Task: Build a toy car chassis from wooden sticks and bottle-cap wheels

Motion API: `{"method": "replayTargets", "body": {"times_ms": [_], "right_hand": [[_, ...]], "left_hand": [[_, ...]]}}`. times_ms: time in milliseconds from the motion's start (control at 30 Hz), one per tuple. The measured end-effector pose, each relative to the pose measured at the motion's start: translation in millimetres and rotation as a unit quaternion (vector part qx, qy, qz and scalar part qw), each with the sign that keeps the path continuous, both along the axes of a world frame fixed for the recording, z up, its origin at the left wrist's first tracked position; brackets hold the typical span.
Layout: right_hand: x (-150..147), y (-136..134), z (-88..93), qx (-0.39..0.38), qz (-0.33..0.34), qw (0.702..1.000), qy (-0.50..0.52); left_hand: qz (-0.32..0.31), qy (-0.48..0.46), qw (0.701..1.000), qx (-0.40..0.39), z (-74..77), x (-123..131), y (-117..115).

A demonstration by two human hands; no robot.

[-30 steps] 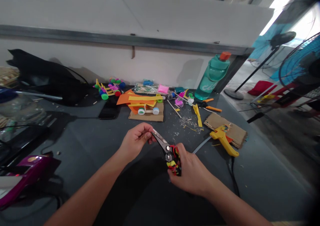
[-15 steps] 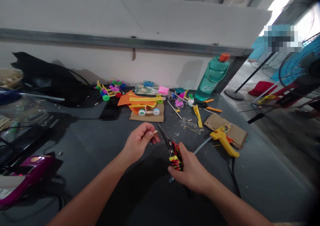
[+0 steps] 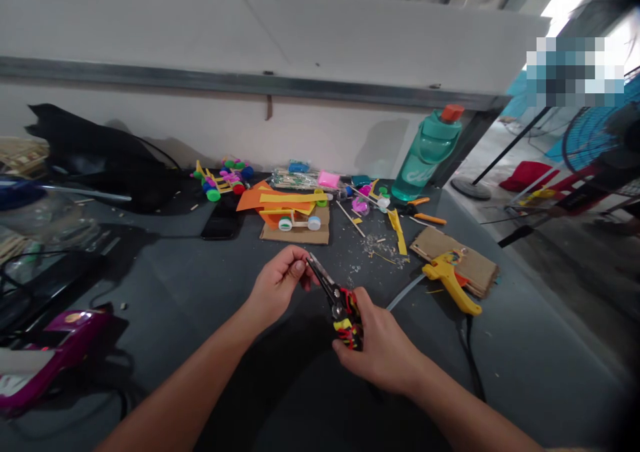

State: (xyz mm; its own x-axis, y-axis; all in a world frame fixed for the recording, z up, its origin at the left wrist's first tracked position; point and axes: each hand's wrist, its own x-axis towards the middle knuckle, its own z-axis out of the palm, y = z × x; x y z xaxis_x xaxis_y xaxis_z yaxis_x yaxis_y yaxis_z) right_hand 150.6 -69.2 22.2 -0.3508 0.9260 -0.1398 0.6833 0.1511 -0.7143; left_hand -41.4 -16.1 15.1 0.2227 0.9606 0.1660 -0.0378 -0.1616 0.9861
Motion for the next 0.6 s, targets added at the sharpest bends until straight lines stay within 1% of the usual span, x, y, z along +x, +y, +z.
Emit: {"method": "replayTargets", "body": {"times_ms": [233, 433, 500, 600], "right_hand": [[0.3, -0.2, 3.1, 0.004, 0.010, 1.000, -0.008], [-0.4, -1.0, -0.4, 0.017, 0.007, 1.000, -0.012], [1.5, 0.4, -2.0, 0.016, 0.003, 1.000, 0.000], [7.4, 4.8, -3.2, 0.006, -0.016, 0.999, 0.047]], "left_hand": [[0.000, -0.002, 1.000, 0.004, -0.3, 0.1, -0.4], [-0.007, -0.003, 1.000, 0.006, -0.7, 0.0, 0.2], [-0.008, 0.007, 1.000, 0.007, -1.7, -1.9, 0.2], [-0.003, 0.032, 0.999, 0.012, -2.8, -5.4, -0.3]]}}
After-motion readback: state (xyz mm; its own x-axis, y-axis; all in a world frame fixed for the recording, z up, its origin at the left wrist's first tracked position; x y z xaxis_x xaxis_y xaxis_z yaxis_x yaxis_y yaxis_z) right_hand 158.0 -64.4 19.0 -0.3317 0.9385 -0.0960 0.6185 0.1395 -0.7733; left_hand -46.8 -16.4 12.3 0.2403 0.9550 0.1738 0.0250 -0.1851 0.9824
